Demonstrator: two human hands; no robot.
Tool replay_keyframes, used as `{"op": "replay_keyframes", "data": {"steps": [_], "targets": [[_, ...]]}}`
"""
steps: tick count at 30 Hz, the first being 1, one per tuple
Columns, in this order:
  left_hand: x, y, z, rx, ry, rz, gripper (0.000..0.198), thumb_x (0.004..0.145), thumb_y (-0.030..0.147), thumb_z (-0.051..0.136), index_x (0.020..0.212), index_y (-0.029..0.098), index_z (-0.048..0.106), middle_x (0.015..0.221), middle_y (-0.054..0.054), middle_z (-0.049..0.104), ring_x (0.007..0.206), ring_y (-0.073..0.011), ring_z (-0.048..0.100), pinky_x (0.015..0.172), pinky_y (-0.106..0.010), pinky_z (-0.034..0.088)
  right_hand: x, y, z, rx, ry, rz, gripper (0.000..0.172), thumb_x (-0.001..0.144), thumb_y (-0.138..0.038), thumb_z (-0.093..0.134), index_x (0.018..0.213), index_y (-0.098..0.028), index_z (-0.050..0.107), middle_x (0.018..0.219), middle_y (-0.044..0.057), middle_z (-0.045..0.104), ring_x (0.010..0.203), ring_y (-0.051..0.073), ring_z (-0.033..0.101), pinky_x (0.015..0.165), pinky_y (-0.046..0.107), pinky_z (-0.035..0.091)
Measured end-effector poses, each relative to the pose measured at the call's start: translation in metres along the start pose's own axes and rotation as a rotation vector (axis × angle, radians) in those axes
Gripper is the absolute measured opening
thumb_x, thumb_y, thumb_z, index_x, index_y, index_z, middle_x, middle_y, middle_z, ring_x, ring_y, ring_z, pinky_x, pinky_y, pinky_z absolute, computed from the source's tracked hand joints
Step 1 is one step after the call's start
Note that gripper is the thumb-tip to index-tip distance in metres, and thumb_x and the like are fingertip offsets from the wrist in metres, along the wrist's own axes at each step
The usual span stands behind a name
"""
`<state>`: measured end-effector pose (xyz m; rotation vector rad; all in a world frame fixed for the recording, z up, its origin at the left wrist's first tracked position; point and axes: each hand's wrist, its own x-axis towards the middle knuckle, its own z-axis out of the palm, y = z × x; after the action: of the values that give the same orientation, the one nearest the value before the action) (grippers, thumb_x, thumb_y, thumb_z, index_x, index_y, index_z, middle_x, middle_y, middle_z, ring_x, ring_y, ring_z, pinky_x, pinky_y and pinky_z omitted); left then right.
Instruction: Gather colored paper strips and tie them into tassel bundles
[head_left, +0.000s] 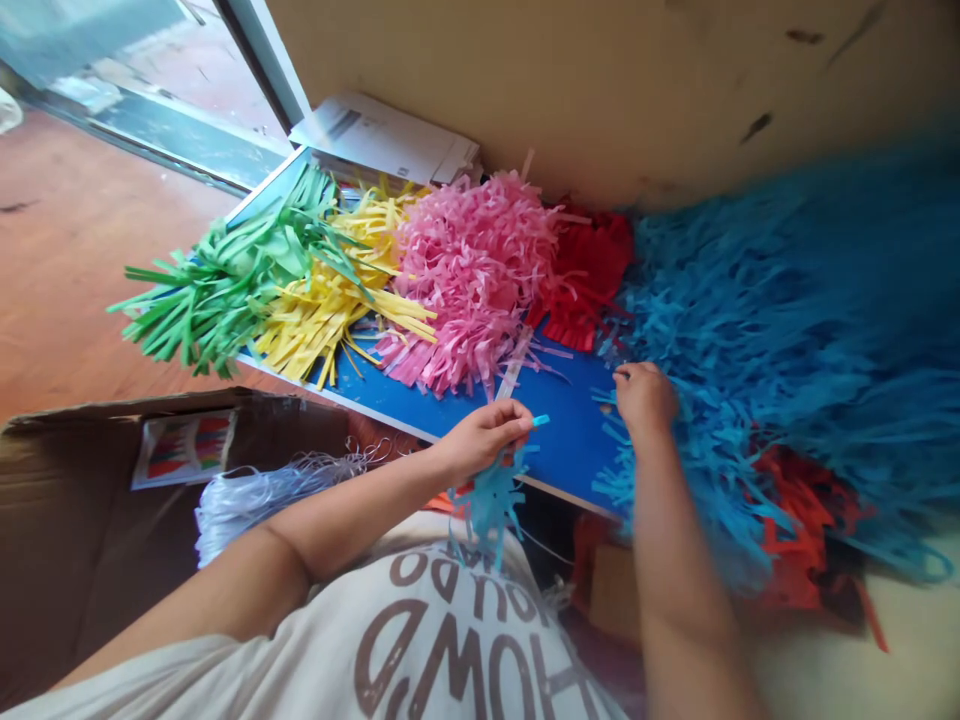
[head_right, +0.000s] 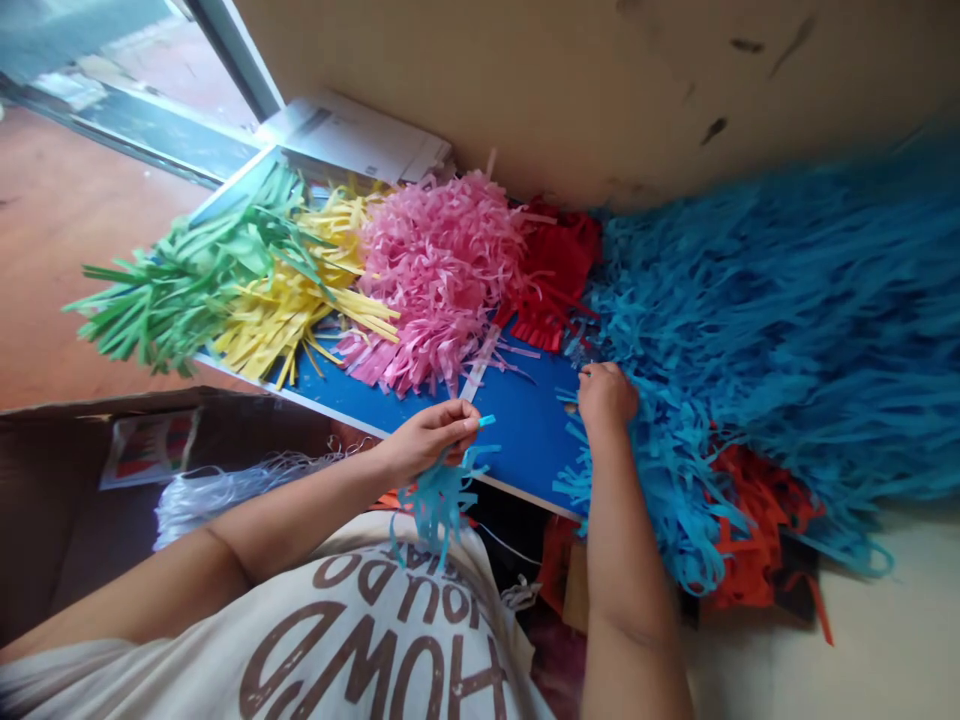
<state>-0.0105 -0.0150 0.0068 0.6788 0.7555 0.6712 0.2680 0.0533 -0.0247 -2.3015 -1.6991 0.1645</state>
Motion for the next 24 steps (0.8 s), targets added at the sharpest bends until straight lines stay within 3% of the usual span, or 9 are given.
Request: {"op": "replay_keyframes", "data": {"steps": [2, 4, 8, 12, 17, 24], "targets": [[-0.001, 0.0, -0.004, 0.113, 0.006, 0.04, 0.052, 0.072, 0.062, 0.077, 0.082, 0.016, 0.055, 0.058, 0.008, 0.048, 0.049, -0.0038, 0.039, 0.047, -0.017, 0.03, -0.028, -0.009, -0.013, 0.11, 0.112, -0.036, 0.02, 0.084, -0.027, 0.059, 0.093, -0.018, 0.074, 0.101, 0.013, 0.073, 0.091, 0.026, 0.064, 0.082, 0.038, 0.047], [-0.004, 0.0, -0.006, 0.216, -0.002, 0.092, 0.052, 0.074, 0.063, 0.074, 0.083, 0.015, 0.058, 0.06, 0.006, 0.051, 0.05, -0.0043, 0.04, 0.048, -0.018, 0.03, -0.064, -0.02, -0.023, 0.39, 0.151, -0.058, 0.021, 0.084, -0.037, 0.064, 0.092, -0.02, 0.073, 0.093, 0.008, 0.073, 0.084, 0.023, 0.065, 0.08, 0.036, 0.05], [-0.008, 0.002, -0.003, 0.406, -0.01, 0.243, 0.047, 0.082, 0.06, 0.069, 0.083, 0.013, 0.065, 0.067, 0.0, 0.062, 0.059, -0.0076, 0.051, 0.057, -0.02, 0.039, -0.134, -0.048, -0.019, 1.033, -0.075, -0.019, 0.017, 0.078, -0.039, 0.077, 0.084, -0.023, 0.074, 0.088, 0.003, 0.073, 0.083, 0.019, 0.066, 0.078, 0.033, 0.054], [-0.01, 0.0, 0.003, 0.55, -0.023, 0.32, 0.042, 0.085, 0.053, 0.068, 0.086, 0.011, 0.072, 0.071, -0.004, 0.068, 0.065, -0.0112, 0.059, 0.063, -0.021, 0.045, -0.166, -0.065, -0.001, 1.392, -0.094, 0.141, 0.012, 0.075, -0.033, 0.08, 0.082, -0.023, 0.076, 0.086, 0.002, 0.073, 0.08, 0.017, 0.067, 0.077, 0.032, 0.054], [-0.011, -0.003, 0.005, 0.705, 0.007, 0.393, 0.032, 0.087, 0.042, 0.067, 0.085, 0.011, 0.076, 0.071, -0.005, 0.071, 0.064, -0.0118, 0.062, 0.062, -0.02, 0.047, -0.173, -0.068, 0.006, 1.507, -0.019, 0.313, 0.02, 0.067, -0.031, 0.086, 0.082, -0.022, 0.075, 0.077, 0.0, 0.073, 0.07, 0.014, 0.067, 0.073, 0.029, 0.054], [-0.014, -0.009, 0.003, 0.894, 0.029, 0.565, 0.023, 0.09, 0.034, 0.064, 0.089, 0.014, 0.076, 0.081, -0.007, 0.075, 0.072, -0.0133, 0.066, 0.069, -0.021, 0.048, -0.181, -0.069, 0.007, 1.365, 0.062, 0.236, 0.018, 0.075, -0.033, 0.081, 0.085, -0.02, 0.072, 0.079, 0.001, 0.073, 0.07, 0.014, 0.067, 0.07, 0.028, 0.055]]}}
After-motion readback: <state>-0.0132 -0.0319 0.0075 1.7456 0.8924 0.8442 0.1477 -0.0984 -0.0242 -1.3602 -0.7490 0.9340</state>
